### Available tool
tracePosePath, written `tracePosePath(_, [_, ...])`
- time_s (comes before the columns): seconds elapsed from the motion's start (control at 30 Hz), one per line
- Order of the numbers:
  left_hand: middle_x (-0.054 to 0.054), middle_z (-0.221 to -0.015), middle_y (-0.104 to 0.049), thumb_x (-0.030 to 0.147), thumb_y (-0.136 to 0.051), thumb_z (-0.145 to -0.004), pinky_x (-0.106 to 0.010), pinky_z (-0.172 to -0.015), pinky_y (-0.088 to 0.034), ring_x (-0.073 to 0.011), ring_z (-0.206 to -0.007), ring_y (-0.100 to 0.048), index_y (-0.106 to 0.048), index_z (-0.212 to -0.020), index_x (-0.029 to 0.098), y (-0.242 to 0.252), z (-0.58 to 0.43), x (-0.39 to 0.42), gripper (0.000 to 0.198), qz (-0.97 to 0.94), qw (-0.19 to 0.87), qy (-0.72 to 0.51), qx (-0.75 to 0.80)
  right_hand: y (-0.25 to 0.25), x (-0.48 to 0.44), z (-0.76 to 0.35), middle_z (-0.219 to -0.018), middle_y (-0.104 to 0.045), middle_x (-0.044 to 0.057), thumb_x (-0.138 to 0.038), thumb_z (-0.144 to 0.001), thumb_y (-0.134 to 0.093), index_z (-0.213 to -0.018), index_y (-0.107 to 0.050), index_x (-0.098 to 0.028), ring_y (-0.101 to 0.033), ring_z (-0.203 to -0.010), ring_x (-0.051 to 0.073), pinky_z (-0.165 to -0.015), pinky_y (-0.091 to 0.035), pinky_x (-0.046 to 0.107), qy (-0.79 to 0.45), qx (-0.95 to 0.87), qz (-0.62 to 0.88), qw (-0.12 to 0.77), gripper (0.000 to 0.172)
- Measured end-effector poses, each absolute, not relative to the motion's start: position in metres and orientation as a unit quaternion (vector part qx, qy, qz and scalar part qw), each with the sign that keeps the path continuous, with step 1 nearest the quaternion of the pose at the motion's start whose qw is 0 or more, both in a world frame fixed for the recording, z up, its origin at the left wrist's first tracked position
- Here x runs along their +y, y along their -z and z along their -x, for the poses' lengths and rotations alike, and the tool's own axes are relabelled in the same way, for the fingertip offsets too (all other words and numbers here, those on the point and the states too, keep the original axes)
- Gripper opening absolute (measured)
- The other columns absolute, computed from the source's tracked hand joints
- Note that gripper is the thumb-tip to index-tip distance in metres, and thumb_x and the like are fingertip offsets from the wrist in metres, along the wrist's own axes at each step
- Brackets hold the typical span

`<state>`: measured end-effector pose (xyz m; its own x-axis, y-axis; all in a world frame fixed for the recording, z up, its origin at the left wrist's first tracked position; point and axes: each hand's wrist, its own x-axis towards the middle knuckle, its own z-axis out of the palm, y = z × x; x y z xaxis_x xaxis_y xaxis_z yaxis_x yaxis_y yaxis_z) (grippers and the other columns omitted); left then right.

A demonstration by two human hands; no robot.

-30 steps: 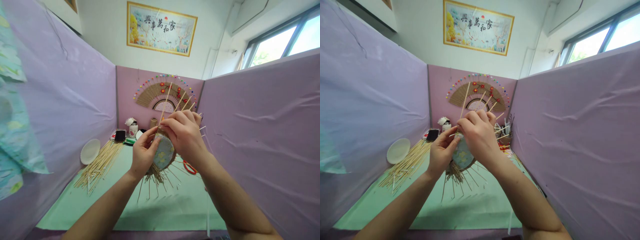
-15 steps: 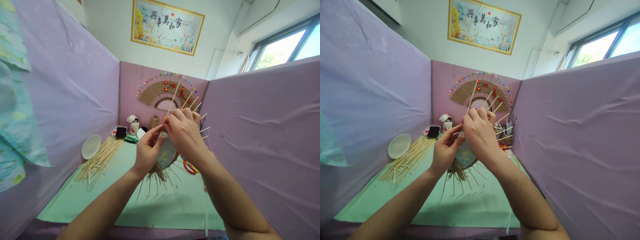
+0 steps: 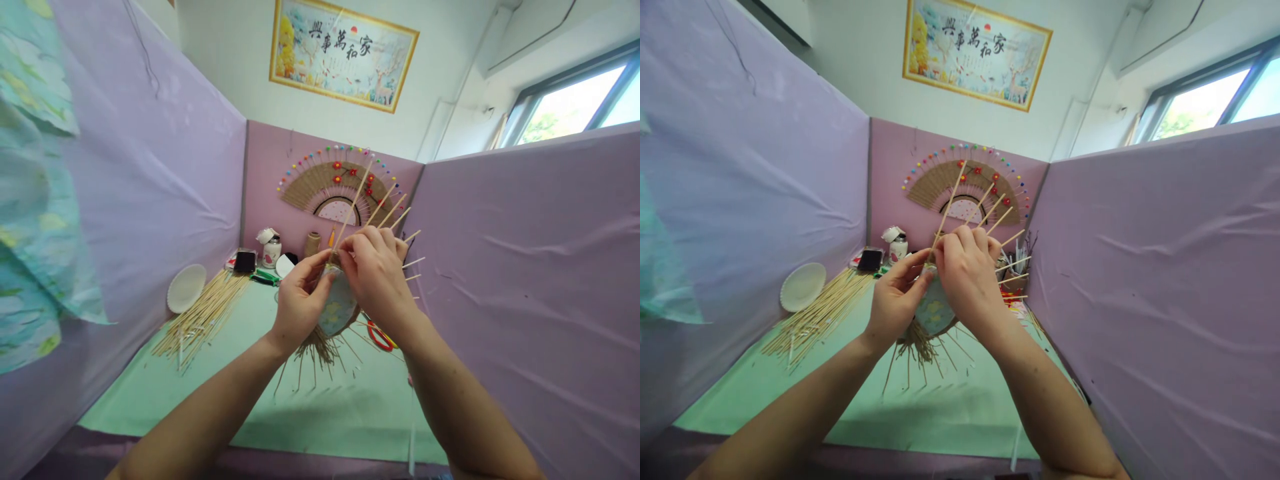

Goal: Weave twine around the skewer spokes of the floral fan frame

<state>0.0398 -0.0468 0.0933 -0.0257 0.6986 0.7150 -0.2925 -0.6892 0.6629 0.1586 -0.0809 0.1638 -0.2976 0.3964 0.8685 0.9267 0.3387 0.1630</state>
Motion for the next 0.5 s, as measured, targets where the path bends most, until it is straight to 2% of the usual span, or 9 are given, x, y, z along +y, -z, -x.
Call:
tracePosePath(0.37, [-0.008, -0.118, -0.068, 0.022, -0.064, -0.082, -0.032, -0.096, -0.051, -0.0201, -0.11, -0.063, -0.064, -0.114, 0.019, -0.0952, -0.0389, -0.0494, 0.033, -0.598, 0.359, -0.697, 0.168, -0.1616, -0.0811, -0.1581, -0.091, -0.059, 0.006, -0.023, -0.094, -0.049, -0.086, -0.061, -0.019, -0.044, -0.091, 0.023, -0.079, -0.025, 0.036, 0.33, -0.728, 0.47, 0.374, 0.015])
tracePosePath(0.5, [-0.007, -0.111, -0.071, 0.023, -0.063, -0.082, -0.03, -0.09, -0.053, -0.0183, -0.103, -0.066, -0.066, -0.109, 0.018, -0.0996, -0.0375, -0.0528, 0.027, -0.59, 0.359, -0.703, 0.17, -0.1618, -0.0837, -0.1568, -0.09, -0.059, 0.006, -0.023, -0.094, -0.049, -0.085, -0.061, -0.019, -0.044, -0.091, 0.022, -0.079, -0.026, 0.037, 0.332, -0.726, 0.467, 0.38, 0.016])
